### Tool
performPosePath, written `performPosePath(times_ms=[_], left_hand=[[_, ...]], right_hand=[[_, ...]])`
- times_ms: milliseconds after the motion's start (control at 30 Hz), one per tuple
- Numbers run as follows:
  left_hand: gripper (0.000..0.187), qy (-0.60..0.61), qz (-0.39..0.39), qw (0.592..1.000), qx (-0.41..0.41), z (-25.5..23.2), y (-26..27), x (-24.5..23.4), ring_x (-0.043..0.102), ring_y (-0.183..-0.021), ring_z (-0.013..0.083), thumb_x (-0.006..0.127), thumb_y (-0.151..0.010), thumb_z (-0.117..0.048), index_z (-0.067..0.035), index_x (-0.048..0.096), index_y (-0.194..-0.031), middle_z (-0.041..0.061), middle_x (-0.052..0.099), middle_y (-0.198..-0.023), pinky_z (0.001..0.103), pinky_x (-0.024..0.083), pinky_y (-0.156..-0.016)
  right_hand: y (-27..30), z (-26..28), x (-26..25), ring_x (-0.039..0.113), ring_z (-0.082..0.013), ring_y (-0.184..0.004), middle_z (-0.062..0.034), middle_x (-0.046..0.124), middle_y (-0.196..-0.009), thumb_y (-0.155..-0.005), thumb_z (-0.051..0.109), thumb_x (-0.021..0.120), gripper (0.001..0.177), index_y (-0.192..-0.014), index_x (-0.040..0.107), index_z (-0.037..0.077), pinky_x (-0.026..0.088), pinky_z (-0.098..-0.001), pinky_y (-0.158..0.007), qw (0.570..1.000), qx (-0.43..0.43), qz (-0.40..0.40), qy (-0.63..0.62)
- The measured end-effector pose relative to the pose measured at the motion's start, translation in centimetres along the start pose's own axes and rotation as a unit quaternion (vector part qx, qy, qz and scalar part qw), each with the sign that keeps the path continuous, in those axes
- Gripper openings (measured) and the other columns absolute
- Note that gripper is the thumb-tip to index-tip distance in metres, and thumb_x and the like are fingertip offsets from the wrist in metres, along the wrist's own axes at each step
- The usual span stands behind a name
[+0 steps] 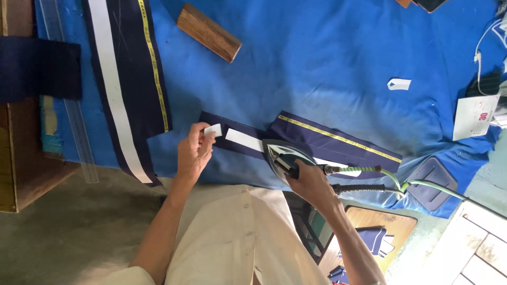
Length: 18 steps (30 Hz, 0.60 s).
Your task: The person irons a long dark fabric strip with a white stripe on a blue-covered worktable. They use a steam iron and a wooden pressing block, repeatedly pressing and smoothing the fabric while occasionally adjusting its position.
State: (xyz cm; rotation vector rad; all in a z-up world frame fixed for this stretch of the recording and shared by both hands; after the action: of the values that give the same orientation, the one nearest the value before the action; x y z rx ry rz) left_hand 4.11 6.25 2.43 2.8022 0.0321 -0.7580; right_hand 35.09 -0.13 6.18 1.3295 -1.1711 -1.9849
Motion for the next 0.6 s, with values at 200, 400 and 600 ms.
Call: performPosePath(times_ms=[200, 400, 600], left_hand=[[0.014, -0.075, 0.049, 0.996, 0.010, 4.2, -0.3, 3.2, 0.074, -0.069, 0.0238, 0.067, -0.103, -0.033, -0.022, 0.069, -0.094, -0.001, 0.073, -0.068, 0.033, 0.059, -0.063], [0.019, -0.089, 0.041, 0.994, -0.042, 4.1, -1.2, 1.6, 0.070, -0.068, 0.0364, 0.066, -0.101, -0.032, -0.015, 0.066, -0.092, 0.009, 0.065, -0.063, 0.047, 0.056, -0.064], [0.018, -0.151, -0.017, 0.988, -0.029, 3.8, -3.0, -2.4, 0.071, -0.067, 0.0324, 0.066, -0.106, -0.028, -0.015, 0.069, -0.094, 0.009, 0.069, -0.066, 0.043, 0.057, -0.065]], right_hand=[[-0.1, 2.8, 0.8, 0.073, -0.0450, -0.096, -0.0222, 0.076, -0.093, -0.088, 0.035, 0.064, 0.037, -0.117, 0.066, 0.011, 0.059, -0.0562, -0.085, 0.997, -0.057, 0.004, 0.048], [-2.9, 6.4, 4.1, 0.075, -0.0402, -0.095, -0.0133, 0.076, -0.090, -0.086, 0.039, 0.063, 0.037, -0.116, 0.061, 0.017, 0.059, -0.0519, -0.085, 0.992, -0.090, 0.016, 0.082], [-2.7, 10.5, 3.2, 0.074, -0.0446, -0.092, -0.0184, 0.075, -0.087, -0.085, 0.032, 0.062, 0.039, -0.117, 0.064, 0.010, 0.058, -0.0542, -0.082, 0.995, -0.103, -0.005, 0.016]])
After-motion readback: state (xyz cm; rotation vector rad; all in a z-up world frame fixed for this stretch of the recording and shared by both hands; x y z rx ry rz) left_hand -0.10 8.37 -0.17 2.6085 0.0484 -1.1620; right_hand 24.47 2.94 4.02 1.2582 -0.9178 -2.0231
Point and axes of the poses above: each hand's wrist, its own y-axis away from the middle knuckle, its own x-axis out of the palm, z = x × y, the point moved 9 cm from there along -y, towards the middle knuckle
